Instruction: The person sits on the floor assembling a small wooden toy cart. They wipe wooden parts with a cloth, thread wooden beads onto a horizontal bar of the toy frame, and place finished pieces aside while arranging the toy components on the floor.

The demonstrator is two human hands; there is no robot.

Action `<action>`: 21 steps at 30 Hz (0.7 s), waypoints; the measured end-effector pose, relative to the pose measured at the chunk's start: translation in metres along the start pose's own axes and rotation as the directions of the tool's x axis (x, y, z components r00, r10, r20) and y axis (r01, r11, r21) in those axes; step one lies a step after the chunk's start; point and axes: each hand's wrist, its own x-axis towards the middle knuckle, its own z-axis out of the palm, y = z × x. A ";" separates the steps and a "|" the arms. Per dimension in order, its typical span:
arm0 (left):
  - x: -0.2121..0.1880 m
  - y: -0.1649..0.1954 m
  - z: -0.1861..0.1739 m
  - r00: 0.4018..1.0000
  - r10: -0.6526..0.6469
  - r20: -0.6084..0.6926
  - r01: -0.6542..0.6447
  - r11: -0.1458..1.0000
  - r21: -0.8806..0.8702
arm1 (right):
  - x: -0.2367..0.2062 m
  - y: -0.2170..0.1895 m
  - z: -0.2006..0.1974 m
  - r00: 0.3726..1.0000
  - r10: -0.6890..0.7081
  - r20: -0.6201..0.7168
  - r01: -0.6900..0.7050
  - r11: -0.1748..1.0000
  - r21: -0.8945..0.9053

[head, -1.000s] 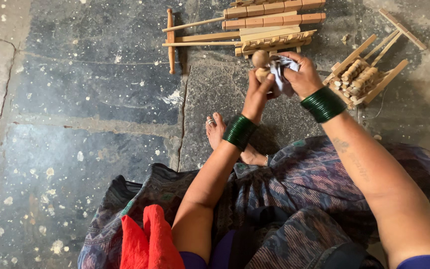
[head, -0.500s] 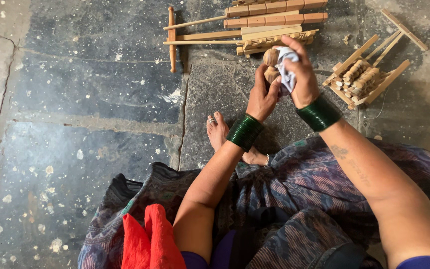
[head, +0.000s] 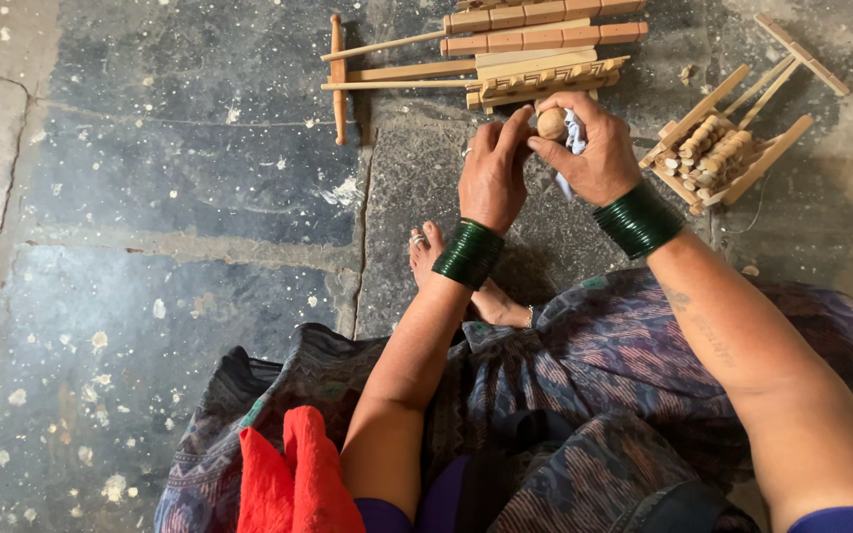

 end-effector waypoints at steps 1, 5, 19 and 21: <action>0.001 0.000 -0.002 1.000 0.012 -0.010 -0.012 1.000 0.024 | 0.001 0.001 -0.001 1.000 -0.018 0.004 0.018 1.000 -0.005; 0.002 -0.006 -0.001 0.995 -0.030 0.095 0.032 0.999 -0.024 | 0.005 0.007 -0.007 0.990 0.084 0.111 -0.097 0.988 0.118; -0.025 -0.042 0.045 0.953 0.043 0.301 0.071 0.932 -0.356 | 0.008 0.002 -0.026 0.938 0.150 0.313 -0.099 0.980 -0.172; -0.031 -0.045 0.051 0.952 -0.020 0.306 0.107 0.957 -0.270 | 0.008 -0.001 -0.022 0.932 0.181 0.315 -0.101 0.962 -0.254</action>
